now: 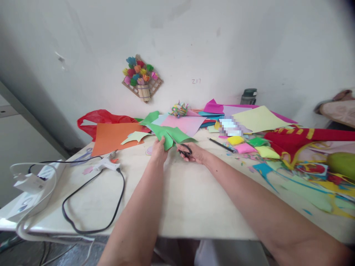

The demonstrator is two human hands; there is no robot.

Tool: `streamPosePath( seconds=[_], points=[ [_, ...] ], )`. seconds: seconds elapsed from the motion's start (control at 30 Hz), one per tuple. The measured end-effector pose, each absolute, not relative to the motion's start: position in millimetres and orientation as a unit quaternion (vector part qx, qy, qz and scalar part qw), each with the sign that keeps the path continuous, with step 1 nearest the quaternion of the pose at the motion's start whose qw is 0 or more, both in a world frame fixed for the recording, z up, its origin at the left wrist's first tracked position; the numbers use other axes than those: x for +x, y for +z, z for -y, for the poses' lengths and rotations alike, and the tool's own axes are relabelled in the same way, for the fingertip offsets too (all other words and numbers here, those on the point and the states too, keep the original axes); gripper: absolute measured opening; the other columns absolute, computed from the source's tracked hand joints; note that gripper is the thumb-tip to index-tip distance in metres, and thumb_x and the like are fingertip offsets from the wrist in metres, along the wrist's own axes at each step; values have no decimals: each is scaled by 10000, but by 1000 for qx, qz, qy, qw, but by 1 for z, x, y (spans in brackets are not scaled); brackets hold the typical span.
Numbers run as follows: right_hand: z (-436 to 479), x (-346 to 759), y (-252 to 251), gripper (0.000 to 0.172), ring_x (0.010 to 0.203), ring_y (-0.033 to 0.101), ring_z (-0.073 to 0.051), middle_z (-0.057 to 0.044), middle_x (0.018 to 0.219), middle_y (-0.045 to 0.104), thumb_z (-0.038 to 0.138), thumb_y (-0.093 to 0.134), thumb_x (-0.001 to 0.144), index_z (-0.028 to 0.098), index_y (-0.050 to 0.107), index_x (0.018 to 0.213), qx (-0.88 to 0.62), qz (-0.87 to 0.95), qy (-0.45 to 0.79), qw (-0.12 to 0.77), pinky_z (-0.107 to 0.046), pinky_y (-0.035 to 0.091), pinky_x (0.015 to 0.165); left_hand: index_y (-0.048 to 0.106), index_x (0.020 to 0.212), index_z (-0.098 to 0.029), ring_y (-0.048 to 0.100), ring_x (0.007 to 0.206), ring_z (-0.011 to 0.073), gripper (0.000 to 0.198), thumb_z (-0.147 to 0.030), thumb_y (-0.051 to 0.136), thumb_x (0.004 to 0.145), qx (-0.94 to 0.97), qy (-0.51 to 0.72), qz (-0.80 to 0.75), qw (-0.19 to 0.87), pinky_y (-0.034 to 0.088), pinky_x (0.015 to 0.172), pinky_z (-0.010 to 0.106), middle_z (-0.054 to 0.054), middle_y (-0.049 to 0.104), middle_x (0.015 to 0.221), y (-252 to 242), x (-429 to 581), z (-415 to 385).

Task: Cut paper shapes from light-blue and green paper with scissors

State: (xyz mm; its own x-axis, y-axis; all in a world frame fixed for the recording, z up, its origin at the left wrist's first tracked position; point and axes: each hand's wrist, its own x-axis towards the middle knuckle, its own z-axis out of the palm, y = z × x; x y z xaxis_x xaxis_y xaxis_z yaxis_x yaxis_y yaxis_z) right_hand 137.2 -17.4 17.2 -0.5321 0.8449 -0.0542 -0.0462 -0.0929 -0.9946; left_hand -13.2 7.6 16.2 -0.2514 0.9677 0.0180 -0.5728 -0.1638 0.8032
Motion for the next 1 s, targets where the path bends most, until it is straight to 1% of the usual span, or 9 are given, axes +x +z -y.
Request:
streamPosePath(
  seconds=[0.13,0.3,0.43,0.57,0.9,1.0],
  points=[
    [17,138,16,301,323,435,-49,23,507,510,423,543,797,124,509,791,-337,582,658,340,-130,173,232,571,874,-192,568,568,106,149,-207,621,735,289,712,-353,534,501,595,247,-12,627,682,15,-13,-8],
    [15,138,15,308,325,433,-48,24,512,508,429,543,795,122,515,795,-338,581,659,337,-131,177,231,573,849,-197,575,576,113,127,-202,624,733,294,711,-349,534,502,636,281,-16,618,687,14,-14,-9],
    [16,137,16,288,320,427,-44,28,515,502,413,528,807,125,515,798,-343,583,657,333,-129,170,229,566,845,-191,565,562,102,90,-160,576,761,290,712,-348,537,509,662,285,-21,612,666,16,-14,-8],
    [17,137,17,293,318,421,-41,32,517,496,418,531,803,126,513,790,-344,590,649,335,-126,164,232,569,870,-187,574,578,105,106,-140,534,782,287,711,-350,538,513,681,295,-16,621,691,17,-13,-7],
    [16,140,18,282,304,381,-31,49,499,480,415,541,789,137,505,757,-362,603,634,322,-133,136,239,569,851,-190,597,628,125,77,-171,550,779,287,704,-362,540,516,696,326,-3,625,721,15,-16,-9],
    [17,140,20,293,306,376,-26,51,497,476,421,560,773,135,504,745,-376,596,634,318,-131,152,255,570,848,-191,600,644,128,75,-180,558,775,288,702,-360,542,521,695,331,1,629,735,15,-17,-10]
  ],
)
